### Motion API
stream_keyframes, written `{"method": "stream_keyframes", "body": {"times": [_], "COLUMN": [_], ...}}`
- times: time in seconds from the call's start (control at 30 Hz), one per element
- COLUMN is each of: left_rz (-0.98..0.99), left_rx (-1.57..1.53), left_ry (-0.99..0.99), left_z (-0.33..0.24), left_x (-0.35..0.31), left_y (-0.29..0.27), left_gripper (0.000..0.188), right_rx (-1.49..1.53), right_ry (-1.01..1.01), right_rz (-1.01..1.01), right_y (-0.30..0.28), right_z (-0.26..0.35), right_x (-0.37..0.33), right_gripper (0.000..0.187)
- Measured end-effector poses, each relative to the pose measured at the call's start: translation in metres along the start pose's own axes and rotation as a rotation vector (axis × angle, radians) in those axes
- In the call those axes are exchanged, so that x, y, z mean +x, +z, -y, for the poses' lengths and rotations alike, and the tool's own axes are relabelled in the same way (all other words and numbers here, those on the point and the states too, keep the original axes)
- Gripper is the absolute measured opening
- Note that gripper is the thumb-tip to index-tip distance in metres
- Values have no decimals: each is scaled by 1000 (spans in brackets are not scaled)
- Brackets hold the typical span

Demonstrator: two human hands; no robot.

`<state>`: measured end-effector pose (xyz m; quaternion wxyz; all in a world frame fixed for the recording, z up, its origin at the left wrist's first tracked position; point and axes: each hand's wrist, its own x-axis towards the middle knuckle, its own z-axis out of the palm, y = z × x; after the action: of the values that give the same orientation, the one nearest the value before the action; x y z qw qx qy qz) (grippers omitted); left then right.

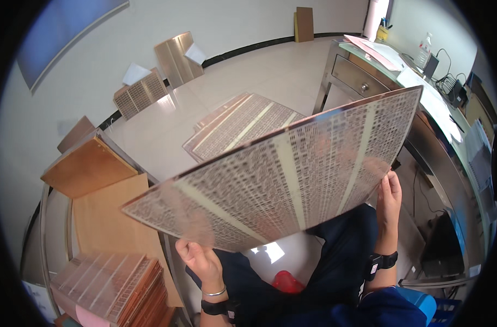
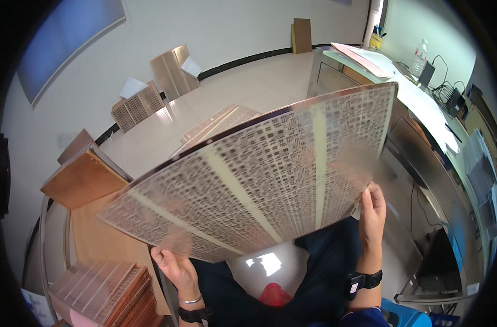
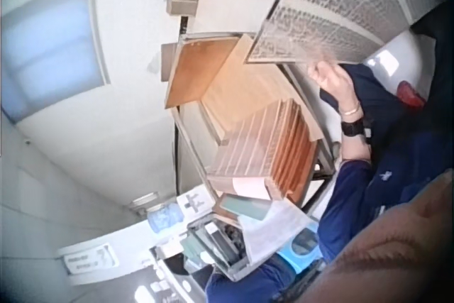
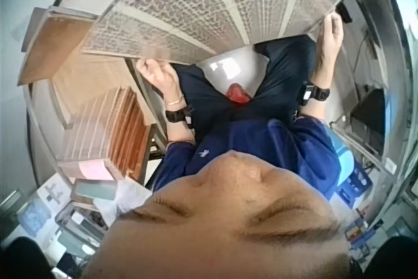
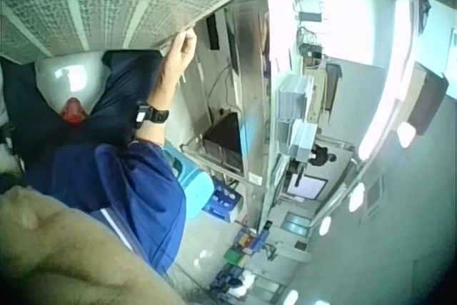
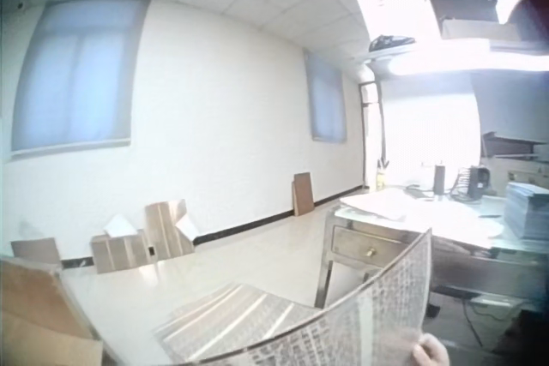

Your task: Inspecting and organizing thin, shiny metal component sheets in an industrial environment.

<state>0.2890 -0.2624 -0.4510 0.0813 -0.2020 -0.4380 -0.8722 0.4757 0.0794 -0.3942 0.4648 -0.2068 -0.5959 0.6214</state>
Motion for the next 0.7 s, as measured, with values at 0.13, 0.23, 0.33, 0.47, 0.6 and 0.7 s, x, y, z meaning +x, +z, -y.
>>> {"method": "stream_keyframes", "body": {"times": [0.13, 0.23, 0.33, 0.47, 0.6, 0.7], "left_rz": [-139, -156, -129, 141, 858, 430], "left_rx": [64, 117, 95, 27, -221, -904], "left_ry": [-83, -26, 71, 173, -140, -754], "left_z": [-15, -28, -30, -17, 6, 21], "left_x": [4, 8, 11, 25, 80, 76], "left_y": [8, 13, 14, 12, -78, -74], "left_gripper": [20, 20, 20, 20, 44, 31], "right_rx": [-77, 53, 78, -5, 1012, 1151], "right_ry": [-52, -49, -65, -75, 873, 887], "right_rz": [28, 19, -34, -153, 877, 962], "right_y": [6, 15, 4, -5, -87, -65], "right_z": [-6, 5, 2, -15, -93, -115], "right_x": [-3, -3, 2, 11, 86, 73], "right_gripper": [13, 13, 12, 29, 54, 51]}}
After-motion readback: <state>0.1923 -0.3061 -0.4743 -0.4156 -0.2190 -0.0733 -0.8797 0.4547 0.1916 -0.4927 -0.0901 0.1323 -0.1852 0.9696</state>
